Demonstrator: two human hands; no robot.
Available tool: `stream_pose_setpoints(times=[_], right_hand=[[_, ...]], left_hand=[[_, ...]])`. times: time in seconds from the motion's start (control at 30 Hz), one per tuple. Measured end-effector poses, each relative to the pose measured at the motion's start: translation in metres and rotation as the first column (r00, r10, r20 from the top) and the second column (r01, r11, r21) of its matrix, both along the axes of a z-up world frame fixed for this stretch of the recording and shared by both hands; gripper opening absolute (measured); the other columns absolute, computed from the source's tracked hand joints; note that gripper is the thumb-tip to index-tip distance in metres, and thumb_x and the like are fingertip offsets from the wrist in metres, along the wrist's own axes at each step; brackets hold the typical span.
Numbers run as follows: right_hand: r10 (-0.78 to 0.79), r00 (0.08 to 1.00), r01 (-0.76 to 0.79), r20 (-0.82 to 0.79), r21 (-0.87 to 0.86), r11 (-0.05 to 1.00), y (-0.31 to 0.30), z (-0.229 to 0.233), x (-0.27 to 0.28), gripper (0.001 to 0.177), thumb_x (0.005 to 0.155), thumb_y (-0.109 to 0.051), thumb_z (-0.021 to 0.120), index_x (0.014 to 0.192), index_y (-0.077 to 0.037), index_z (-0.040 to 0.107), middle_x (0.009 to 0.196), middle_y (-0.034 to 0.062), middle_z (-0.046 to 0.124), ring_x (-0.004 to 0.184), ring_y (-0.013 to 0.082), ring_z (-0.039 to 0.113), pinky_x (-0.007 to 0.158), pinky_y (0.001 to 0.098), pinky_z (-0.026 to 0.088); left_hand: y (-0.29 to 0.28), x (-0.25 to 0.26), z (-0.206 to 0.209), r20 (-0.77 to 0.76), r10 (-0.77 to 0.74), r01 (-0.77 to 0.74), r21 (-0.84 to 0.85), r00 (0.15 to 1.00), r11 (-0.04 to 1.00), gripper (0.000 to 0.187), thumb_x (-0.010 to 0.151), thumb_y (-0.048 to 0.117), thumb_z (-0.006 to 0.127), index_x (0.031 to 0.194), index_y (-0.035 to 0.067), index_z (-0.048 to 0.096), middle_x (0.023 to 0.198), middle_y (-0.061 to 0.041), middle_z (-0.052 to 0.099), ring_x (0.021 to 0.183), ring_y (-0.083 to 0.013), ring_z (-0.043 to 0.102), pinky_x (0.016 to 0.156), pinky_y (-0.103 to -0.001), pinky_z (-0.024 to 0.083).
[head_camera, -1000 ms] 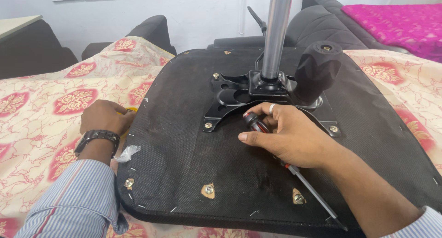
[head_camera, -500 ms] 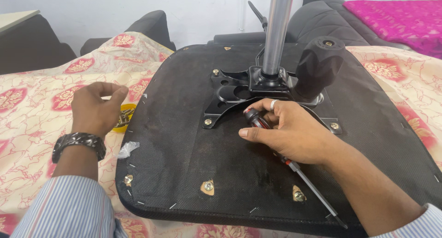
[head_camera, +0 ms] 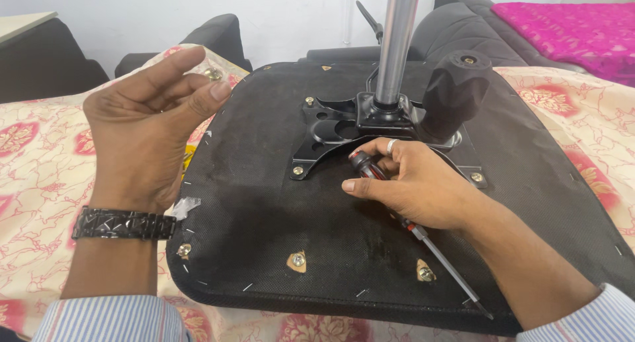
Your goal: The person uses a screwdriver to tighten screws on the underside of an office chair seat, securing the seat to the gas-lift mechanism. They rotate the chair to access different screw locations and continue fastening the components together.
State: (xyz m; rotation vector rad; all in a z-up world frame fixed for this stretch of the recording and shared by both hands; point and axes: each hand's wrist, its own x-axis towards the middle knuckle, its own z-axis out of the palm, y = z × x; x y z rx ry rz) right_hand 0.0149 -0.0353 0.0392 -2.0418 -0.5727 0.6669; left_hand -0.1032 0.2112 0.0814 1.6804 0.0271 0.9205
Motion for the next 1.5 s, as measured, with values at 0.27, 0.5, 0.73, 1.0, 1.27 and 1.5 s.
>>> stream_pose_setpoints(times=[0.27, 0.5, 0.73, 1.0, 1.27, 1.5], right_hand=[[-0.017, 1.0, 0.017, 0.013, -0.029, 0.999, -0.002, 0.002, -0.001, 0.057, 0.079, -0.037, 0.08, 0.127, -0.011, 0.064, 0.076, 0.0051, 0.072, 0.058, 0.0121, 0.062, 0.051, 0.0276, 0.048], [-0.01, 1.0, 0.01, 0.01, -0.013, 1.0, -0.002, 0.003, -0.002, 0.058, 0.079, -0.038, 0.08, 0.127, -0.01, 0.064, 0.077, 0.0055, 0.071, 0.059, 0.0125, 0.061, 0.051, 0.0283, 0.048], [-0.003, 1.0, 0.003, 0.031, -0.003, 1.0, -0.003, 0.0, -0.001, 0.057, 0.079, -0.038, 0.08, 0.126, -0.01, 0.065, 0.075, 0.0046, 0.071, 0.06, 0.0111, 0.062, 0.052, 0.0271, 0.048], [0.0, 1.0, 0.0, 0.005, 0.035, 0.999, -0.006, 0.0, 0.0, 0.055, 0.08, -0.036, 0.08, 0.125, -0.01, 0.064, 0.071, 0.0037, 0.067, 0.056, 0.0099, 0.057, 0.049, 0.0274, 0.045], [0.075, 0.975, -0.058, -0.211, 0.084, 0.995, -0.038, 0.006, 0.009, 0.042, 0.091, -0.015, 0.066, 0.132, -0.017, 0.055, 0.062, -0.0001, 0.054, 0.041, 0.0107, 0.047, 0.035, 0.0255, 0.036], [-0.309, 0.951, 0.31, -0.028, 0.093, 0.946, -0.095, 0.024, 0.031, 0.031, 0.092, -0.03, 0.072, 0.113, -0.008, 0.064, 0.052, 0.0002, 0.039, 0.036, 0.011, 0.032, 0.032, 0.0289, 0.022]], left_hand=[[-0.005, 0.003, 0.004, 0.032, -0.063, 0.064, -0.047, 0.998, 0.997, 0.037, 0.09, -0.006, 0.081, 0.125, -0.003, 0.071, 0.103, -0.011, 0.077, 0.093, -0.0124, 0.075, 0.09, -0.027, 0.066], [-0.004, -0.002, 0.007, 0.073, -0.09, 0.099, -0.134, 0.993, 0.986, 0.044, 0.095, 0.002, 0.079, 0.136, -0.001, 0.065, 0.101, -0.011, 0.077, 0.084, -0.01, 0.071, 0.079, -0.026, 0.061], [0.0, 0.007, 0.0, -0.19, -0.059, 0.018, -0.214, 0.98, 0.977, 0.036, 0.097, 0.017, 0.072, 0.13, 0.001, 0.068, 0.101, -0.007, 0.076, 0.081, -0.0076, 0.067, 0.077, -0.028, 0.059], [-0.013, 0.035, -0.008, -0.385, -0.148, 0.054, -0.246, 0.911, 0.968, 0.024, 0.092, 0.015, 0.072, 0.112, 0.004, 0.068, 0.099, -0.009, 0.077, 0.076, -0.0085, 0.068, 0.074, -0.026, 0.06], [-0.056, 0.057, -0.007, -0.521, -0.294, 0.242, -0.167, 0.801, 0.956, 0.026, 0.084, 0.012, 0.077, 0.107, -0.001, 0.073, 0.091, -0.008, 0.078, 0.075, -0.0106, 0.074, 0.069, -0.024, 0.064], [-0.108, 0.07, -0.001, -0.637, -0.405, 0.367, -0.2, 0.655, 0.908, 0.029, 0.082, 0.011, 0.077, 0.107, -0.002, 0.075, 0.087, -0.009, 0.078, 0.072, -0.0124, 0.075, 0.068, -0.026, 0.065]])
